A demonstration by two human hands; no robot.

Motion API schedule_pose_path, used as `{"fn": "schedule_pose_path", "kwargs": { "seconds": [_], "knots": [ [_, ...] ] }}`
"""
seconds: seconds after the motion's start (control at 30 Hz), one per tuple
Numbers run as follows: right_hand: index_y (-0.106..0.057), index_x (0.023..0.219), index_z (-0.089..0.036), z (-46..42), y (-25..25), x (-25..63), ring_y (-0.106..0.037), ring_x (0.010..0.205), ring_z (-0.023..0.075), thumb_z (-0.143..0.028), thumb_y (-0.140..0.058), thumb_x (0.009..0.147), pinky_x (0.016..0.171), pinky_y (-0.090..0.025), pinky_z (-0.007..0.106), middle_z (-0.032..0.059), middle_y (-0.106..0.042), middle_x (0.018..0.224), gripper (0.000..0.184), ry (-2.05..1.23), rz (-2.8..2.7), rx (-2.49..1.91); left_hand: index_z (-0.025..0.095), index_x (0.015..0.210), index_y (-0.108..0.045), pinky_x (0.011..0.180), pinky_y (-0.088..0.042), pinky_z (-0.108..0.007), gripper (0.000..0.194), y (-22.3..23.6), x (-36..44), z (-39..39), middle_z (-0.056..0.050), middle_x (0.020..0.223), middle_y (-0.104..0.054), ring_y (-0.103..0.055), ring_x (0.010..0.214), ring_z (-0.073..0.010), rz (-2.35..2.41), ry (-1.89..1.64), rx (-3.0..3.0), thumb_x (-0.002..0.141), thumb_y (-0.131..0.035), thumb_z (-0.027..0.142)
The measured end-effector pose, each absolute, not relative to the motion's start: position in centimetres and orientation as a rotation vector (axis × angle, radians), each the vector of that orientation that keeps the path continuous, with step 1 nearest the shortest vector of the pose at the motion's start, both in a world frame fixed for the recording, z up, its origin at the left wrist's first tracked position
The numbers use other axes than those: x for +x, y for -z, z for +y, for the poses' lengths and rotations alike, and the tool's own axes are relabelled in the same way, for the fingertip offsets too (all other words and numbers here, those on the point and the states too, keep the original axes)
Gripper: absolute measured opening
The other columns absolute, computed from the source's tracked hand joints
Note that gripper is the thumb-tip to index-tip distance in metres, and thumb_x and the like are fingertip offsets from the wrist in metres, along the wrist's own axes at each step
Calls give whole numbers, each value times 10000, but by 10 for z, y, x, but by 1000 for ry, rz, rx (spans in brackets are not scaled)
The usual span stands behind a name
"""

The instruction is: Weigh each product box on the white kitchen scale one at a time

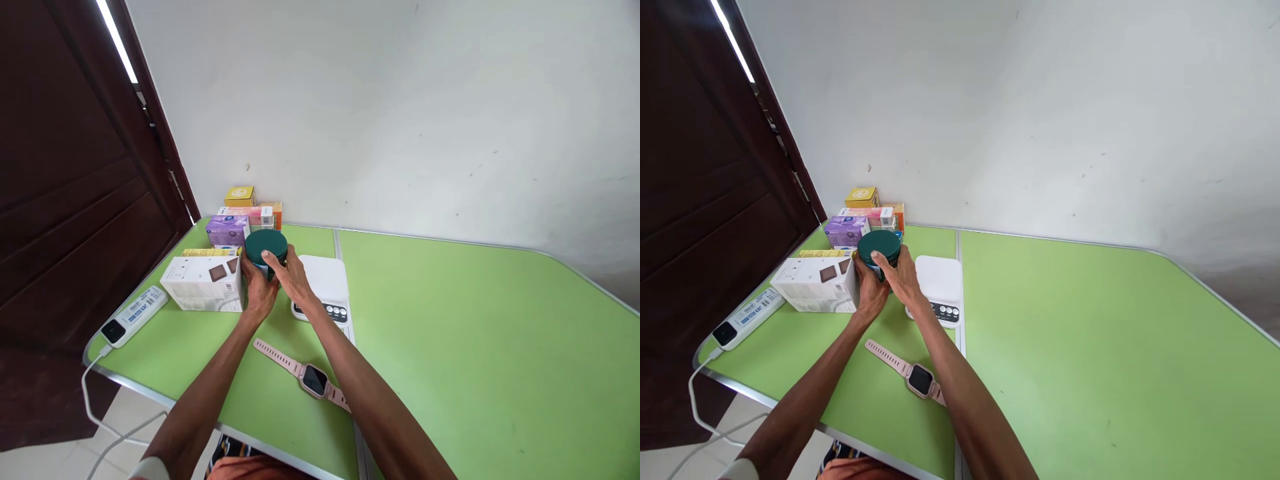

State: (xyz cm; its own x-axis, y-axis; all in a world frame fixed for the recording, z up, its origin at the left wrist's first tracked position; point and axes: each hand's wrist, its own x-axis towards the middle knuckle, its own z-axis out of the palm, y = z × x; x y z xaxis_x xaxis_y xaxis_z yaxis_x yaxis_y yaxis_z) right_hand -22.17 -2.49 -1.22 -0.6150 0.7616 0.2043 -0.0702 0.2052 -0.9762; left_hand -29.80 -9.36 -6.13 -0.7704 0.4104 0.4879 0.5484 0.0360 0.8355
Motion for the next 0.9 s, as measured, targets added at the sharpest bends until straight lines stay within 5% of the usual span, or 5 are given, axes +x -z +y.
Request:
{"fn": "schedule_pose_path", "kwargs": {
  "seconds": [0.23,0.47,0.6,0.77,0.9],
  "knots": [
    [-637,1258,-249,-21,18,-243,-681,1208,281,-739,-698,890,1080,-534,437,104,-736,1310,616,-1430,-1801,-548,105,1674,-220,1391,-154,-615,935,62,-303,-95,-284,1757,-312,-86,1727,-376,-2195,1836,-1025,902,-701,325],
    [-632,1366,-234,-18,15,-256,-665,1289,298,-767,-682,892,1151,-508,470,124,-717,1384,715,-1501,-1789,-496,50,1718,-65,1384,-143,-633,940,62,-275,-100,-325,1815,-89,-12,1726,-412,-2347,1849,-937,958,-583,244],
    [-558,1511,-220,-24,18,-248,-584,1429,352,-811,-650,902,1237,-440,541,170,-646,1501,854,-1465,-1806,-525,177,1729,-170,1356,-300,-597,800,55,-249,-142,-261,1808,-184,-229,1701,-386,-2359,1954,-1134,1048,-542,372],
    [-341,1674,-191,-67,34,-216,-403,1595,407,-816,-573,957,1302,-330,653,233,-431,1699,979,-1339,-1689,-671,247,1576,-467,1123,-568,-514,546,22,-261,-215,-175,1496,-595,-660,1333,-301,-2040,1833,-1020,1082,-546,465],
    [-330,1683,-191,-106,39,-205,-457,1574,364,-780,-522,1011,1315,-355,607,224,-461,1688,914,-1433,-1739,-539,204,1454,-564,1041,-568,-467,516,3,-314,-251,-119,1294,-650,-669,1089,-236,-1836,1564,-686,1056,-552,533]
  ]
}}
